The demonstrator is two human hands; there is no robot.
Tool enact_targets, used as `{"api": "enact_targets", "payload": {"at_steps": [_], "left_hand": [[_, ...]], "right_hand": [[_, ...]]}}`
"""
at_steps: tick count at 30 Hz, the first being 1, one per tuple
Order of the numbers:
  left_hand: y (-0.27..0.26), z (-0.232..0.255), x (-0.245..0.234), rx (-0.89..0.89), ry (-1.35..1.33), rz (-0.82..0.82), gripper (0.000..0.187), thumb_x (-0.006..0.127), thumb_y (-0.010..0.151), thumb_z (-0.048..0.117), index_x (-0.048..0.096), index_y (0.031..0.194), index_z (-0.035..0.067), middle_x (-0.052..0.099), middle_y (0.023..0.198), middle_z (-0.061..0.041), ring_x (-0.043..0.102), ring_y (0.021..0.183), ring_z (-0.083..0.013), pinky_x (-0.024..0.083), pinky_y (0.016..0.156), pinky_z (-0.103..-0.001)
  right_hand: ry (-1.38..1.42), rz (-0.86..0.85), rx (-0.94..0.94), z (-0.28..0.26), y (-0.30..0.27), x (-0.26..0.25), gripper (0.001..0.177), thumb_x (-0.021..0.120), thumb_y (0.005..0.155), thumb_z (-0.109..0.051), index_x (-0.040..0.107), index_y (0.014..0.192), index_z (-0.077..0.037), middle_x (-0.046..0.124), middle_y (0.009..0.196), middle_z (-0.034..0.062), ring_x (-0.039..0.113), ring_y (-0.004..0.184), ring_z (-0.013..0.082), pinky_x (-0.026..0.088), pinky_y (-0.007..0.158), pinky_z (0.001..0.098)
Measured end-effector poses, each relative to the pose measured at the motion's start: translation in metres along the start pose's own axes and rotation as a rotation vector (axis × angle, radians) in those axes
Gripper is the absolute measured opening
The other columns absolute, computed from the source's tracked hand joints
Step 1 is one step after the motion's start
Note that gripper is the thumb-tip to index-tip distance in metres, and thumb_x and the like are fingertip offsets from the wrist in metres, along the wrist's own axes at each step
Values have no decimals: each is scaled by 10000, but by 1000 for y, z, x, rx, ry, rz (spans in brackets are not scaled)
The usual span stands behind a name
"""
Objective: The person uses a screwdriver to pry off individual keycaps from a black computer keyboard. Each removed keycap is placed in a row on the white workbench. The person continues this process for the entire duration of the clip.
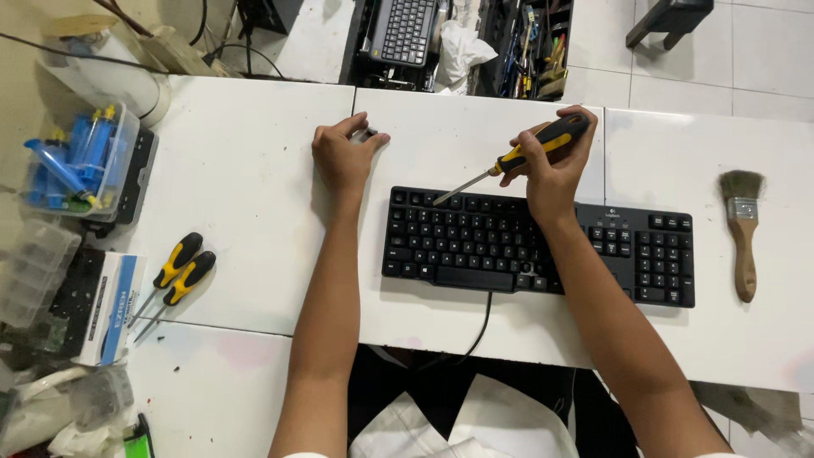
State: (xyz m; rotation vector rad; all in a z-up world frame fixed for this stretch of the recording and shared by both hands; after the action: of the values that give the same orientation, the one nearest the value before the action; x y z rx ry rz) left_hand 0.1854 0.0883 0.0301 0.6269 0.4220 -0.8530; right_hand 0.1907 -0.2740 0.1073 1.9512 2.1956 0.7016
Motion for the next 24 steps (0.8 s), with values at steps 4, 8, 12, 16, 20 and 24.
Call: {"api": "enact_targets", "payload": {"at_steps": [4, 8, 12, 16, 20, 24], "left_hand": [[2, -5, -4, -4, -51, -46, 608, 1076, 599, 356, 843, 1143, 214, 845, 1017, 2, 682, 967, -224, 574, 881, -305], [2, -10, 2, 14, -54, -77, 403, 1030, 716, 315, 855, 1077, 277, 840, 1004, 53, 684, 948, -169, 579, 867, -276], [1, -7, -1, 49, -74, -59, 299, 1033, 698, 230, 869, 943, 275, 837, 964, 42, 688, 920, -153, 598, 820, -242], [-1, -12, -1, 42, -62, -43, 345, 1044, 666, 207, 869, 957, 266, 832, 969, 36, 682, 904, -158, 607, 794, -240], [-4, -6, -8, 46, -49, -27, 415, 1052, 682, 195, 861, 1051, 199, 832, 1004, -34, 681, 889, -199, 607, 783, -285], [-3, -1, -10, 48, -79, -11, 427, 1049, 707, 174, 855, 1087, 158, 828, 1007, -73, 678, 851, -204, 592, 750, -284]], "right_hand": [[1, -6, -10, 0, 1, 0, 465, 671, 1120, -82, 288, 1376, -148, 663, 930, 158, 721, 631, 276, 676, 476, 348], [15, -11, 10, 1, 1, 0, 469, 672, 1117, -94, 286, 1377, -149, 661, 928, 167, 722, 635, 282, 677, 479, 347], [11, -19, 2, 1, 1, 1, 472, 662, 1122, -81, 279, 1386, -155, 659, 936, 173, 722, 640, 290, 671, 476, 348], [-2, -16, -6, 0, 1, -1, 475, 665, 1115, -70, 281, 1384, -147, 667, 930, 169, 724, 631, 283, 671, 468, 343], [-7, -20, 1, -2, 0, 0, 474, 664, 1118, -80, 283, 1388, -156, 671, 944, 156, 732, 652, 277, 683, 489, 337], [-11, -28, -30, -3, 2, 0, 475, 660, 1120, -76, 275, 1391, -138, 670, 938, 165, 727, 637, 279, 674, 484, 333]]}}
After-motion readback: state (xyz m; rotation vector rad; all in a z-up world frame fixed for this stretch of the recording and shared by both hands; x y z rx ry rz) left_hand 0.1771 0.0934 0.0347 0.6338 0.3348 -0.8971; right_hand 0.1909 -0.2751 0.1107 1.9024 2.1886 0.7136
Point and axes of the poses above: each hand's wrist, its own y-axis towards the middle knuckle, its own x-axis out of the palm, z = x × y, the point moved 10 cm from there along y, towards the middle knuckle
